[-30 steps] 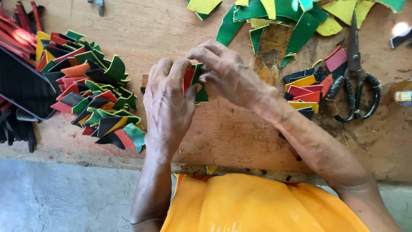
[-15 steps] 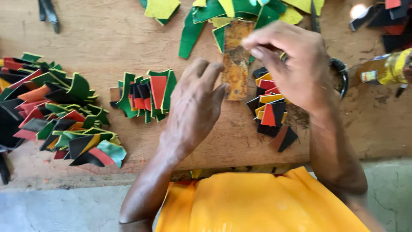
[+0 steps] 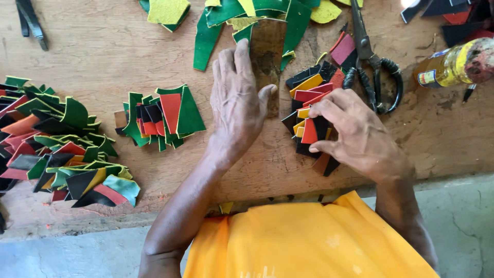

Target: The person uses shears to cut small rectangular pieces of multicolored material on a wooden workbench. They repeatedly pick up pieces, trim edges, and place the cut pieces into a growing pile. A glue bottle and other scraps are visible nearby.

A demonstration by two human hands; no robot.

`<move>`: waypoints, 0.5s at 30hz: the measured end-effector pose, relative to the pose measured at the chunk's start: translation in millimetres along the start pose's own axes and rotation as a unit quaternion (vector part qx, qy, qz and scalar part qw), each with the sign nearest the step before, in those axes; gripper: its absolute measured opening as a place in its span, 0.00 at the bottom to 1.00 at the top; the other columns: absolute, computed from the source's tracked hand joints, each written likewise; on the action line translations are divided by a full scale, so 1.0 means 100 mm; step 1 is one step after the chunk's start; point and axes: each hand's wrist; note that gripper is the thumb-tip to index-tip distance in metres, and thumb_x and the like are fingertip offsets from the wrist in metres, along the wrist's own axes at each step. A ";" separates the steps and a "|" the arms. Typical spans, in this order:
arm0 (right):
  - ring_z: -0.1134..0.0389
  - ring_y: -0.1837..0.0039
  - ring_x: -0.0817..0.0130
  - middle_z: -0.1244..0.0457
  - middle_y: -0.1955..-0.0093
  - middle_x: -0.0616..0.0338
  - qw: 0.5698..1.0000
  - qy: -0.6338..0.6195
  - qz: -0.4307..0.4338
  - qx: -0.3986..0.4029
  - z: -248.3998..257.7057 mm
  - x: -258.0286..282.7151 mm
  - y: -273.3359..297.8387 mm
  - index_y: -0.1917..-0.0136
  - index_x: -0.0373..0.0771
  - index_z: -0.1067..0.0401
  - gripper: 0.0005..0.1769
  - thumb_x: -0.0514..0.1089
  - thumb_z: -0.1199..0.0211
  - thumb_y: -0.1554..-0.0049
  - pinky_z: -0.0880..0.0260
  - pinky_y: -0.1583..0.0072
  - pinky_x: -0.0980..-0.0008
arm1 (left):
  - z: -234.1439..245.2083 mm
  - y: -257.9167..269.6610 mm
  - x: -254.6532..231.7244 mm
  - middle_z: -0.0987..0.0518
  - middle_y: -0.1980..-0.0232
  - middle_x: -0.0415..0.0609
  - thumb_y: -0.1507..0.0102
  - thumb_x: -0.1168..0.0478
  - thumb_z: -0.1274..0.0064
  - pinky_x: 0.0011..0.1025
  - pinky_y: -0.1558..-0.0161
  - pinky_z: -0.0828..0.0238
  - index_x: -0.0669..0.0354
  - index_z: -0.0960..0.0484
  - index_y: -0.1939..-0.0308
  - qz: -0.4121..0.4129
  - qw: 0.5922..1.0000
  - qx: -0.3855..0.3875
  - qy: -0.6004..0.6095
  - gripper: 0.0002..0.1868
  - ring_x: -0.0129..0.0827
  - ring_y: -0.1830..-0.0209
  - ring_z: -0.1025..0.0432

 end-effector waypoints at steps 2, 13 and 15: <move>0.35 0.41 0.54 0.37 0.48 0.52 0.999 0.001 0.026 -0.018 0.00 -0.07 -0.03 0.47 0.35 0.29 0.33 0.47 0.19 0.63 0.31 0.41 0.56 | -0.04 0.01 0.04 0.30 0.44 0.60 0.48 0.65 0.28 0.45 0.42 0.33 0.66 0.43 0.28 0.009 0.999 0.014 0.039 0.50 0.52 0.43 0.33; 0.32 0.55 0.77 0.31 0.56 0.63 0.985 -0.159 -0.067 -0.021 0.08 -0.33 -0.20 0.49 0.35 0.26 0.10 0.36 0.30 0.44 0.29 0.50 0.76 | 0.03 0.03 0.11 0.31 0.39 0.59 0.38 0.67 0.32 0.42 0.35 0.34 0.61 0.35 0.31 -0.051 0.992 -0.087 0.075 0.35 0.47 0.38 0.35; 0.32 0.55 0.77 0.31 0.57 0.62 0.986 -0.137 -0.092 -0.012 0.10 -0.36 -0.24 0.48 0.34 0.26 0.11 0.36 0.29 0.45 0.29 0.51 0.75 | 0.07 0.01 0.08 0.28 0.42 0.56 0.35 0.66 0.34 0.39 0.37 0.29 0.57 0.31 0.33 -0.085 0.987 -0.127 0.056 0.29 0.42 0.42 0.31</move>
Point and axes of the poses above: each hand's wrist, its own y-axis away from the middle knuckle, its own z-axis out of the back of the hand, x = y × z
